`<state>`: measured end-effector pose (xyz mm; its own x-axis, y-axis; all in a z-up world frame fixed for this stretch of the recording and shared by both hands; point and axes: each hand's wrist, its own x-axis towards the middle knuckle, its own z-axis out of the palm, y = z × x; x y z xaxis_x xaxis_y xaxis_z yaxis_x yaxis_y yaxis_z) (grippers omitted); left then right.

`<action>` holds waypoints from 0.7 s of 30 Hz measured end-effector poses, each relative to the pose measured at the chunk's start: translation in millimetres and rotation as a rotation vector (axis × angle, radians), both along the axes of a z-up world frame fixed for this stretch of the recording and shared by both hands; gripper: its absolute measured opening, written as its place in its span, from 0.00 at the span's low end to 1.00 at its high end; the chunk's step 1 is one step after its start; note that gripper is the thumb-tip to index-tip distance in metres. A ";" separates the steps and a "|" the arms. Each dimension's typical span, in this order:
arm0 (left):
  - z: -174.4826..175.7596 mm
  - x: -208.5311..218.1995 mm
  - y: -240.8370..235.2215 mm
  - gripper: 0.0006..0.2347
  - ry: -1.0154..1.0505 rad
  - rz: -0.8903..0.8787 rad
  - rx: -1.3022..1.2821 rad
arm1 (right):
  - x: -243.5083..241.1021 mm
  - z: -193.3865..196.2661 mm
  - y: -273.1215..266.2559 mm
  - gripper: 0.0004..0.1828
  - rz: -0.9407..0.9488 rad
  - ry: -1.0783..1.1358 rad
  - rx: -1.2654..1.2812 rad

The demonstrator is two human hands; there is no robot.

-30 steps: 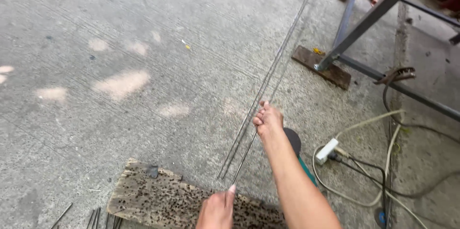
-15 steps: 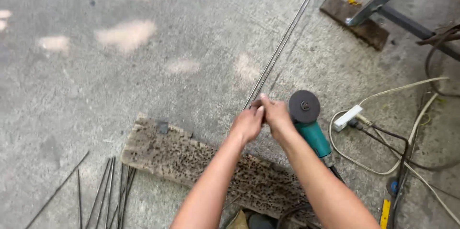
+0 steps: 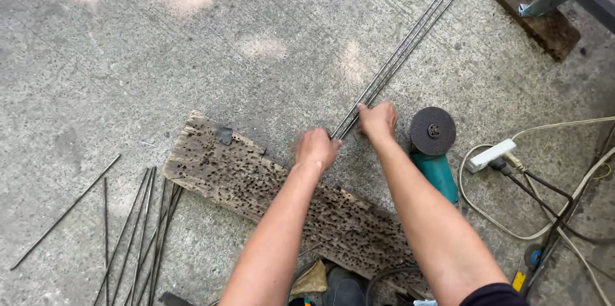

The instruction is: Cutting metal rods to specific lengths using a handheld angle grinder on a fabrication floor

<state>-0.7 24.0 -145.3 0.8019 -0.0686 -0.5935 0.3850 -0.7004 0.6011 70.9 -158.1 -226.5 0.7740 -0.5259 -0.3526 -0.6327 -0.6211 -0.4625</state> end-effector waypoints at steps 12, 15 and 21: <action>27.8 10.8 -18.5 0.14 0.009 -0.202 0.121 | -5.0 36.9 -9.2 0.27 -0.422 -0.115 0.769; 74.8 14.2 -5.9 0.15 0.020 -0.249 -0.025 | 3.4 92.9 -14.1 0.16 -0.396 -0.257 1.091; 184.4 0.3 20.1 0.10 0.152 -0.161 0.050 | -20.8 195.3 46.9 0.13 -0.553 -0.354 1.131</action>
